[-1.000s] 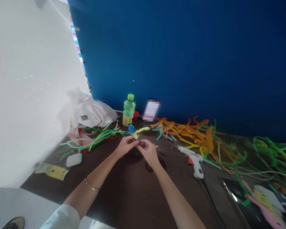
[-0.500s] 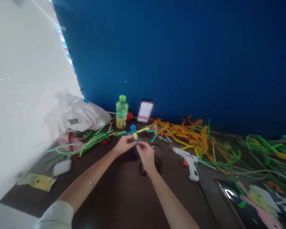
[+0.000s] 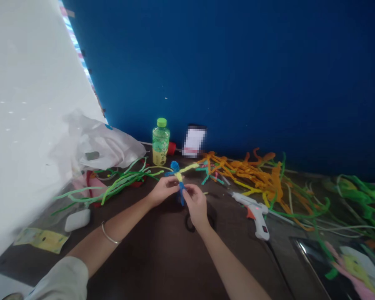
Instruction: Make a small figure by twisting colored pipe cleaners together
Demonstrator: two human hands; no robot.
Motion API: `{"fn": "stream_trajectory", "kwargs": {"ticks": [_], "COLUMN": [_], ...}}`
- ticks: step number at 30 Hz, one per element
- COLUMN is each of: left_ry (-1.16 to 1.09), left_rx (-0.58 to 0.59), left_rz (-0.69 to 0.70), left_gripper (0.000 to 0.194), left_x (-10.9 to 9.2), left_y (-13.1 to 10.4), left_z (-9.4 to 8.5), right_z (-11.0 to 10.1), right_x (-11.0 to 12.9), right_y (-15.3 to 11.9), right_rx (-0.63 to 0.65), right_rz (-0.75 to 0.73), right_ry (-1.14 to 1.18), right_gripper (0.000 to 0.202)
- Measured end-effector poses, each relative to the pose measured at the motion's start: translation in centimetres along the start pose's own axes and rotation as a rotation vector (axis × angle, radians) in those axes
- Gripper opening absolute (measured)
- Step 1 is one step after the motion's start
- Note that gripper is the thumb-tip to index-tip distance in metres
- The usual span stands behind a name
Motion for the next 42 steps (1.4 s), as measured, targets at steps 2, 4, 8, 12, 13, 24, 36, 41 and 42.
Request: {"fn": "stream_trajectory", "kwargs": {"ticks": [2, 4, 8, 12, 13, 24, 36, 41, 42], "left_ry": [-0.003, 0.021, 0.121, 0.188, 0.206, 0.422, 0.177, -0.080, -0.077], "left_rx": [-0.011, -0.020, -0.050, -0.048, -0.044, -0.087, -0.090, 0.017, 0.001], "left_rz": [0.010, 0.010, 0.012, 0.014, 0.017, 0.104, -0.055, -0.132, -0.125], "left_gripper": [0.032, 0.030, 0.030, 0.026, 0.024, 0.019, 0.023, 0.027, 0.030], "left_x": [-0.1, -0.3, -0.7, -0.9, -0.9, -1.7, 0.0, 0.3, 0.2], "left_y": [0.0, 0.0, -0.2, -0.3, -0.3, -0.4, -0.5, -0.3, -0.3], "left_z": [-0.1, -0.2, -0.4, -0.1, -0.1, -0.2, -0.4, 0.6, 0.5], "right_z": [0.2, 0.3, 0.5, 0.4, 0.3, 0.3, -0.4, -0.8, -0.8], "right_x": [-0.1, -0.2, -0.4, -0.3, -0.2, -1.3, -1.5, -2.0, -1.9], "right_y": [0.1, 0.2, 0.4, 0.3, 0.2, 0.2, 0.1, 0.2, 0.2], "right_rx": [0.025, 0.050, 0.076, 0.054, 0.047, 0.040, -0.055, -0.098, -0.095], "right_rz": [0.002, -0.001, -0.013, -0.034, -0.038, 0.038, 0.113, 0.144, 0.140], "right_ry": [0.011, 0.041, 0.067, 0.055, 0.055, 0.155, 0.298, 0.306, 0.292], "right_gripper": [0.017, 0.018, 0.019, 0.018, 0.018, 0.023, 0.030, 0.032, 0.031]}}
Point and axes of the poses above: each hand's wrist, its own y-axis towards the middle knuckle, its own z-axis out of the palm, x = y × z, the point moved 8 cm from there along y, towards the middle knuckle, and after that the axes turned 8 degrees about x, right-handed, at the moved point
